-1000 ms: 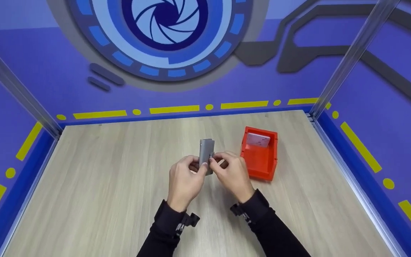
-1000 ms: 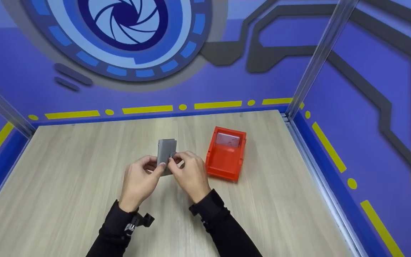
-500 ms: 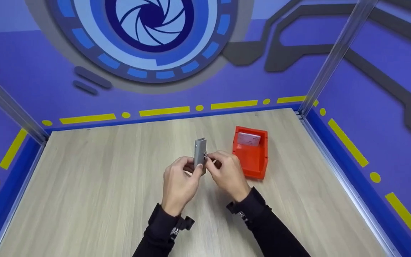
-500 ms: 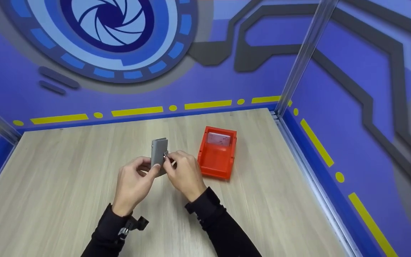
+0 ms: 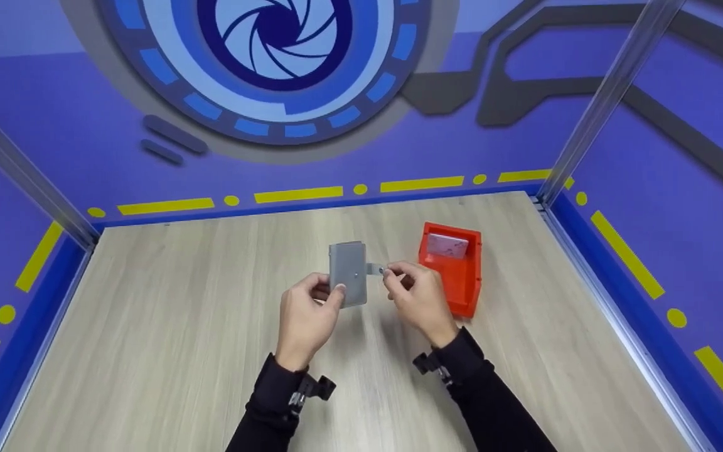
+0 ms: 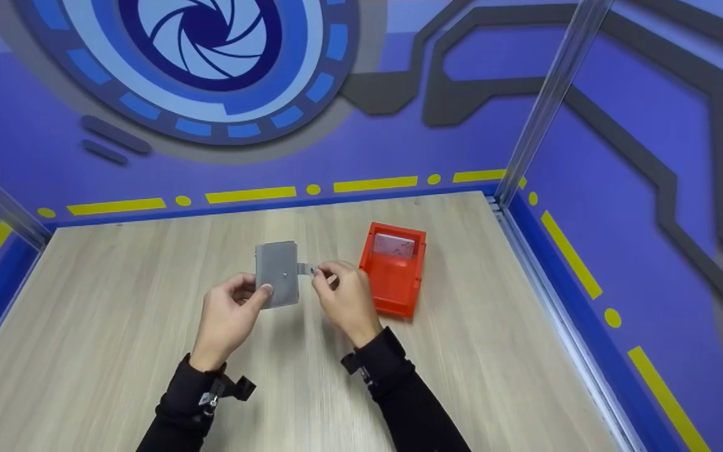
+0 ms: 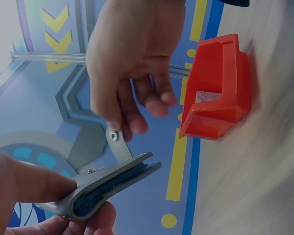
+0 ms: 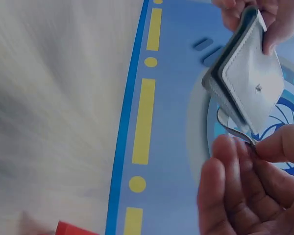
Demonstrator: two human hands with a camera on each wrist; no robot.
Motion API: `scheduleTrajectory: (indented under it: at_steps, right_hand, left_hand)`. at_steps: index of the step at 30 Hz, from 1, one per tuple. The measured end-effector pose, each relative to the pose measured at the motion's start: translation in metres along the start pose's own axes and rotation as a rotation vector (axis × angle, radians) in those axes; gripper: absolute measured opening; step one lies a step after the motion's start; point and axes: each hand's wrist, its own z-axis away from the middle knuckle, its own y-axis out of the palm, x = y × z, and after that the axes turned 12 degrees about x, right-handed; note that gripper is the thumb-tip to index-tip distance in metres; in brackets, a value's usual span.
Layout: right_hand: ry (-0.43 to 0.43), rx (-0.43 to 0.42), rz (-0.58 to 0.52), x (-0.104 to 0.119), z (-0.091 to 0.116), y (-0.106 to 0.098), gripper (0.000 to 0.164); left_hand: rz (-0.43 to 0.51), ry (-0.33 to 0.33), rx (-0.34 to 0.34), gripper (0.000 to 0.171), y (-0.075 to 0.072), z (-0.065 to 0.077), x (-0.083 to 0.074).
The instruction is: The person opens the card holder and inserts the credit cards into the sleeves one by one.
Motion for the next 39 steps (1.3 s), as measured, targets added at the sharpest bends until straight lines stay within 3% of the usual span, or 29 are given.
scheduleTrajectory:
  at_steps: [4, 6, 10, 23, 32, 36, 39]
  right_hand:
    - [-0.016, 0.041, 0.045, -0.003, 0.000, -0.002, 0.034]
    - [-0.040, 0.055, 0.040, -0.003, 0.000, -0.003, 0.033]
    - [-0.051, 0.116, -0.079, -0.006, 0.000, -0.007, 0.024]
    - [0.057, 0.298, -0.371, -0.009, -0.005, -0.015, 0.027]
    - [0.011, 0.408, -0.320, -0.014, 0.000, -0.015, 0.023]
    - [0.024, 0.383, -0.304, -0.014, 0.000, -0.013, 0.019]
    - [0.045, 0.332, -0.302, -0.011, -0.001, -0.012, 0.016]
  left_hand:
    - [0.024, -0.007, 0.053, 0.010, -0.001, 0.000, -0.002]
    - [0.038, -0.016, 0.077, 0.010, -0.001, 0.000, -0.003]
    - [0.041, -0.017, 0.103, 0.012, -0.002, -0.002, -0.002]
    - [0.079, -0.019, 0.202, 0.026, -0.001, -0.002, 0.003]
    - [-0.022, -0.062, 0.211, 0.031, 0.001, -0.002, 0.012]
    - [-0.075, -0.068, 0.212, 0.030, 0.004, -0.003, 0.014]
    - [-0.127, -0.043, 0.172, 0.028, 0.005, -0.004, 0.012]
